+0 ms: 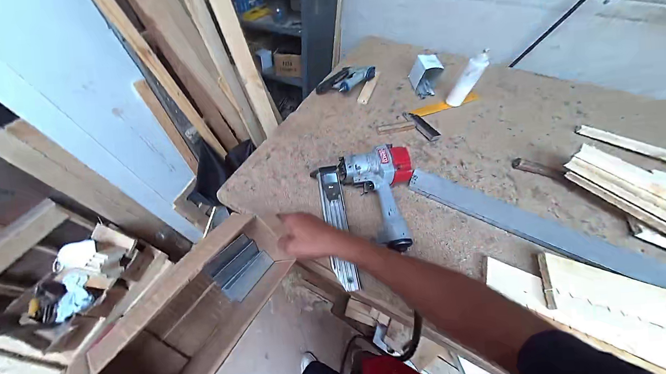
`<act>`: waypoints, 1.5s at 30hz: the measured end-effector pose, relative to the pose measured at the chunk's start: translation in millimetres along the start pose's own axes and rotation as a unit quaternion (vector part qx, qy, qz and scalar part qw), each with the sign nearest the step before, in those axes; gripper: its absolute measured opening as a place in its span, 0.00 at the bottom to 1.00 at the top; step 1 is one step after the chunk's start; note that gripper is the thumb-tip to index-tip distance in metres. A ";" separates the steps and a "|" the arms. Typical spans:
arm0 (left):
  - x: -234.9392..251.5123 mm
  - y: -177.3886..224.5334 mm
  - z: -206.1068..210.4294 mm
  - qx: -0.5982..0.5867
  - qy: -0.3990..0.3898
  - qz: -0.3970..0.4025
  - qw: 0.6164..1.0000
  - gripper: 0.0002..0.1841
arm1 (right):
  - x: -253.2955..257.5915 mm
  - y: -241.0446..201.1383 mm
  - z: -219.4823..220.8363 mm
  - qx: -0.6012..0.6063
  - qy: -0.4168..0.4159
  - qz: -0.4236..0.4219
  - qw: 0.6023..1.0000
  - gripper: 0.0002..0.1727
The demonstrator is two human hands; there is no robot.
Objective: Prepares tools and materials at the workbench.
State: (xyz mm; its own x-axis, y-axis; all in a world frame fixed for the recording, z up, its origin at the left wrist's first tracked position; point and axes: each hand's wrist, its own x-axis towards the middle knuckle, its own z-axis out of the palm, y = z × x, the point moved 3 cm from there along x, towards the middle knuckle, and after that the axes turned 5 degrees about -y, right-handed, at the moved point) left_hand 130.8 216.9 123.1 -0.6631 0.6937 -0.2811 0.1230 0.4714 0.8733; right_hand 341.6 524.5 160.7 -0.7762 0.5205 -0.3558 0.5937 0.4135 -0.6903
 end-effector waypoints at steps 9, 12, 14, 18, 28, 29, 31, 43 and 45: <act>174.6 164.5 95.0 0.043 -0.028 0.155 0.987 0.28 | 111.9 130.7 -231.5 0.133 0.059 -0.015 0.989 0.19; 227.2 191.1 153.2 0.218 0.076 0.336 0.913 0.36 | 148.0 201.0 -281.5 0.092 0.130 -0.073 0.985 0.16; 253.6 183.4 191.8 0.252 0.105 0.409 0.871 0.40 | 169.1 248.5 -293.6 0.007 0.177 -0.111 0.978 0.09; 279.1 158.0 253.8 0.229 0.108 0.444 0.860 0.38 | 190.6 293.9 -299.4 -0.124 0.233 -0.124 0.957 0.08; 294.6 207.8 246.3 0.111 0.200 0.507 0.831 0.43 | 176.3 238.8 -359.3 -0.054 0.396 -0.162 0.902 0.14; 289.8 217.8 235.1 0.093 0.212 0.492 0.839 0.45 | 167.4 217.8 -370.8 -0.032 0.407 -0.180 0.895 0.14; 277.6 227.3 213.2 0.017 0.203 0.426 0.881 0.48 | 144.5 171.9 -382.8 0.036 0.414 -0.252 0.874 0.14; 105.9 -60.1 86.9 -0.385 0.015 -0.083 0.919 0.19 | -62.3 103.7 -12.7 0.241 0.218 -0.159 0.932 0.17; 49.9 -106.7 64.3 -0.374 0.008 -0.118 0.920 0.18 | -77.3 116.0 81.0 0.303 0.173 -0.073 0.934 0.16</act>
State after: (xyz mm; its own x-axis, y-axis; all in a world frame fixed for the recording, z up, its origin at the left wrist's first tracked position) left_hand 132.0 236.2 -9.6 -0.6177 0.6085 -0.4981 -0.5651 0.0970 0.8193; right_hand 453.3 471.7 57.1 -0.6617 0.7457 -0.0780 0.1764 0.0537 -0.9829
